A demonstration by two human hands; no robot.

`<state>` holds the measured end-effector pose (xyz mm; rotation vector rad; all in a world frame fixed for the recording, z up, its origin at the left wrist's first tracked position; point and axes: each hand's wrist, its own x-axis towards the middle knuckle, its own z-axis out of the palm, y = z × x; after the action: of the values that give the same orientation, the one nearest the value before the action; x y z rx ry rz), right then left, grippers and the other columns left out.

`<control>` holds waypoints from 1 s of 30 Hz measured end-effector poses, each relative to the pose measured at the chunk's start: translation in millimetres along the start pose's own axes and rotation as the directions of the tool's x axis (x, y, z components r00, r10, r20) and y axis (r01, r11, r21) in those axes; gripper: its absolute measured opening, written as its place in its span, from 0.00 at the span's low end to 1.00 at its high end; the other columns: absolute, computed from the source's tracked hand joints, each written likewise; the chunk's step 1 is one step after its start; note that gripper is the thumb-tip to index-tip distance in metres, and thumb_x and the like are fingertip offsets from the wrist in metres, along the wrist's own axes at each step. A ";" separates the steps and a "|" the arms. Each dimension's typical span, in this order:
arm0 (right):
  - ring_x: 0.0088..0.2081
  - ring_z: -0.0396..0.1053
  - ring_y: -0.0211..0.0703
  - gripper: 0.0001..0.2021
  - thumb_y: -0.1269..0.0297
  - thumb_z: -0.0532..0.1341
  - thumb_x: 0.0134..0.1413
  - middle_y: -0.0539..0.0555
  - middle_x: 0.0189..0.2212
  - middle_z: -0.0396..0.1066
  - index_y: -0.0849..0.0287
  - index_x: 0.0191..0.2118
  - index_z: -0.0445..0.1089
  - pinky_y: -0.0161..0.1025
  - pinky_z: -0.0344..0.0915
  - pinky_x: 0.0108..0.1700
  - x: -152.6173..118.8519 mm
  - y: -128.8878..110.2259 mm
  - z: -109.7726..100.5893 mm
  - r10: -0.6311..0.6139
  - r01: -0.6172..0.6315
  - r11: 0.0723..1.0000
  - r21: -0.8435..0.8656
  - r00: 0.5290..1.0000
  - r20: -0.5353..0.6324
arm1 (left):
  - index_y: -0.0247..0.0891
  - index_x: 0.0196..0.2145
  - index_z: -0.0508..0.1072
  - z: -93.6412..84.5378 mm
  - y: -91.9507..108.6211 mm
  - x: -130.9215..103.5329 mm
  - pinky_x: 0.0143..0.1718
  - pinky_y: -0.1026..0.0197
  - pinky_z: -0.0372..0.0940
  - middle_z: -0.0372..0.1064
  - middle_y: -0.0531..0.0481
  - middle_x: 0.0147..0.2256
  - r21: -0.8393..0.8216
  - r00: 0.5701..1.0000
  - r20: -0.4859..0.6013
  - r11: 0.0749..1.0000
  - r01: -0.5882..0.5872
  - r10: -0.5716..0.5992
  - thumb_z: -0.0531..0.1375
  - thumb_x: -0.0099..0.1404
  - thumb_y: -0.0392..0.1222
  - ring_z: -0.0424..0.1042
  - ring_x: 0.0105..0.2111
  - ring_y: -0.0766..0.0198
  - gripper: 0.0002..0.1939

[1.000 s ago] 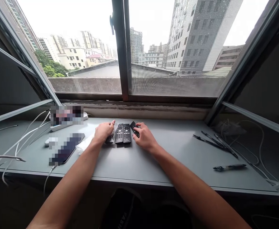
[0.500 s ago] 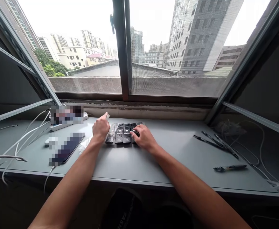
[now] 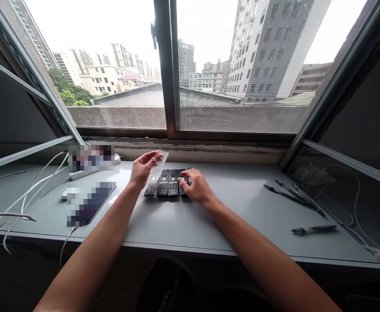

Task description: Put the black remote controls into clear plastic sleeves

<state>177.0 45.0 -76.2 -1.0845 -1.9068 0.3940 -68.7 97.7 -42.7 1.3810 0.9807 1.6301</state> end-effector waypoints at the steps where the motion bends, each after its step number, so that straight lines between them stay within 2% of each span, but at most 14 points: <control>1: 0.54 0.75 0.58 0.16 0.55 0.67 0.68 0.61 0.49 0.81 0.57 0.55 0.79 0.55 0.71 0.58 0.3 -1.4 -0.3 -0.006 0.006 1.000 0.017 1.000 -0.005 | 0.38 0.51 0.84 4.6 2.5 -3.4 0.55 0.49 0.74 0.84 0.38 0.49 -0.062 0.995 0.089 0.997 0.056 -0.050 0.77 0.61 0.57 0.83 0.49 0.50 0.27; 3: 0.57 0.74 0.60 0.23 0.52 0.70 0.65 0.62 0.54 0.81 0.56 0.61 0.77 0.55 0.72 0.59 0.9 -4.4 -1.3 -0.014 0.014 0.998 0.062 1.000 -0.003 | 0.38 0.51 0.85 13.7 7.0 -12.1 0.55 0.49 0.74 0.84 0.39 0.49 -0.125 0.958 0.262 0.980 0.156 -0.119 0.77 0.61 0.58 0.83 0.49 0.49 0.27; 5: 0.58 0.74 0.60 0.31 0.49 0.73 0.61 0.62 0.60 0.78 0.54 0.66 0.74 0.53 0.73 0.57 1.2 -7.1 -2.4 -0.025 0.024 0.993 0.116 1.000 0.010 | 0.37 0.50 0.85 20.5 9.3 -20.1 0.54 0.49 0.75 0.84 0.38 0.47 -0.111 0.890 0.423 0.966 0.235 -0.168 0.77 0.61 0.58 0.83 0.48 0.48 0.26; 7: 0.55 0.75 0.59 0.29 0.48 0.74 0.59 0.61 0.60 0.78 0.54 0.63 0.77 0.51 0.73 0.54 1.3 -9.0 -3.1 -0.029 0.025 0.986 0.166 0.999 0.023 | 0.36 0.48 0.86 23.6 9.5 -24.3 0.53 0.49 0.75 0.84 0.38 0.46 -0.076 0.837 0.511 0.960 0.271 -0.196 0.77 0.61 0.57 0.84 0.46 0.48 0.25; 8: 0.52 0.76 0.57 0.26 0.48 0.73 0.60 0.61 0.57 0.80 0.54 0.59 0.80 0.50 0.73 0.53 1.4 -9.7 -3.4 -0.025 0.020 0.981 0.192 0.999 0.026 | 0.36 0.47 0.86 23.8 9.1 -24.7 0.53 0.49 0.75 0.84 0.38 0.45 -0.071 0.833 0.517 0.959 0.273 -0.199 0.77 0.61 0.57 0.84 0.45 0.48 0.24; 11: 0.46 0.78 0.53 0.14 0.50 0.71 0.62 0.57 0.44 0.83 0.54 0.45 0.84 0.49 0.73 0.53 1.8 -11.8 -4.3 0.016 -0.022 0.959 0.281 1.000 0.022 | 0.37 0.47 0.86 21.1 7.5 -20.6 0.54 0.50 0.74 0.84 0.39 0.45 -0.113 0.889 0.421 0.962 0.247 -0.179 0.79 0.59 0.57 0.83 0.46 0.49 0.26; 13: 0.43 0.78 0.51 0.12 0.50 0.70 0.64 0.55 0.39 0.82 0.54 0.41 0.82 0.48 0.73 0.52 2.4 -14.1 -5.3 0.056 -0.060 0.934 0.351 0.998 0.022 | 0.39 0.49 0.85 18.9 6.5 -17.1 0.54 0.50 0.73 0.84 0.39 0.47 -0.132 0.921 0.345 0.962 0.238 -0.181 0.79 0.58 0.58 0.83 0.49 0.49 0.27; 17: 0.41 0.78 0.49 0.13 0.49 0.66 0.67 0.55 0.41 0.83 0.54 0.41 0.76 0.45 0.73 0.48 2.3 -19.1 -5.4 0.087 -0.115 0.866 0.487 0.993 0.080 | 0.41 0.51 0.84 18.9 1.9 -14.6 0.54 0.53 0.73 0.83 0.39 0.50 -0.146 0.923 0.320 0.952 0.271 -0.214 0.79 0.58 0.57 0.82 0.52 0.50 0.28; 21: 0.41 0.80 0.49 0.16 0.49 0.71 0.63 0.54 0.39 0.84 0.53 0.46 0.70 0.45 0.74 0.47 -1.6 -21.1 -1.7 0.074 -0.220 0.764 0.607 0.964 0.256 | 0.41 0.52 0.83 20.3 -5.5 -11.6 0.52 0.55 0.73 0.82 0.40 0.53 -0.230 0.933 0.293 0.932 0.280 -0.209 0.79 0.58 0.57 0.81 0.52 0.53 0.29; 23: 0.38 0.80 0.48 0.22 0.50 0.75 0.58 0.52 0.36 0.83 0.54 0.52 0.71 0.45 0.75 0.45 -2.9 -21.2 -0.8 0.065 -0.242 0.779 0.579 0.948 0.310 | 0.42 0.53 0.82 18.1 -9.2 -6.9 0.51 0.56 0.73 0.81 0.40 0.56 -0.277 0.958 0.204 0.927 0.252 -0.199 0.79 0.58 0.58 0.80 0.55 0.52 0.29; 25: 0.37 0.79 0.47 0.25 0.49 0.76 0.56 0.51 0.34 0.81 0.56 0.54 0.75 0.44 0.75 0.45 -2.9 -20.8 -1.6 0.048 -0.212 0.829 0.518 0.949 0.311 | 0.44 0.53 0.80 13.6 -13.1 -0.4 0.53 0.55 0.74 0.80 0.42 0.58 -0.303 0.978 0.087 0.930 0.207 -0.189 0.78 0.60 0.57 0.78 0.59 0.51 0.28; 27: 0.37 0.78 0.46 0.22 0.48 0.75 0.57 0.52 0.34 0.80 0.58 0.50 0.80 0.44 0.75 0.45 -1.7 -19.7 -3.3 0.044 -0.181 0.866 0.465 0.956 0.290 | 0.45 0.53 0.79 8.0 -17.0 6.5 0.55 0.55 0.73 0.80 0.44 0.59 -0.339 0.981 -0.022 0.925 0.173 -0.192 0.76 0.63 0.55 0.76 0.63 0.53 0.25; 30: 0.38 0.78 0.46 0.17 0.47 0.72 0.61 0.53 0.37 0.82 0.57 0.43 0.82 0.43 0.75 0.46 0.6 -16.3 -4.6 0.075 -0.172 0.881 0.440 0.970 0.230 | 0.47 0.52 0.78 1.6 -20.9 13.7 0.57 0.58 0.72 0.79 0.48 0.60 -0.445 0.958 -0.127 0.878 0.178 -0.258 0.73 0.67 0.48 0.74 0.64 0.57 0.18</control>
<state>171.9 35.6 -63.0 -0.8705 -1.7923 1.0122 -67.1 118.8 -56.1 0.8032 0.7815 1.6917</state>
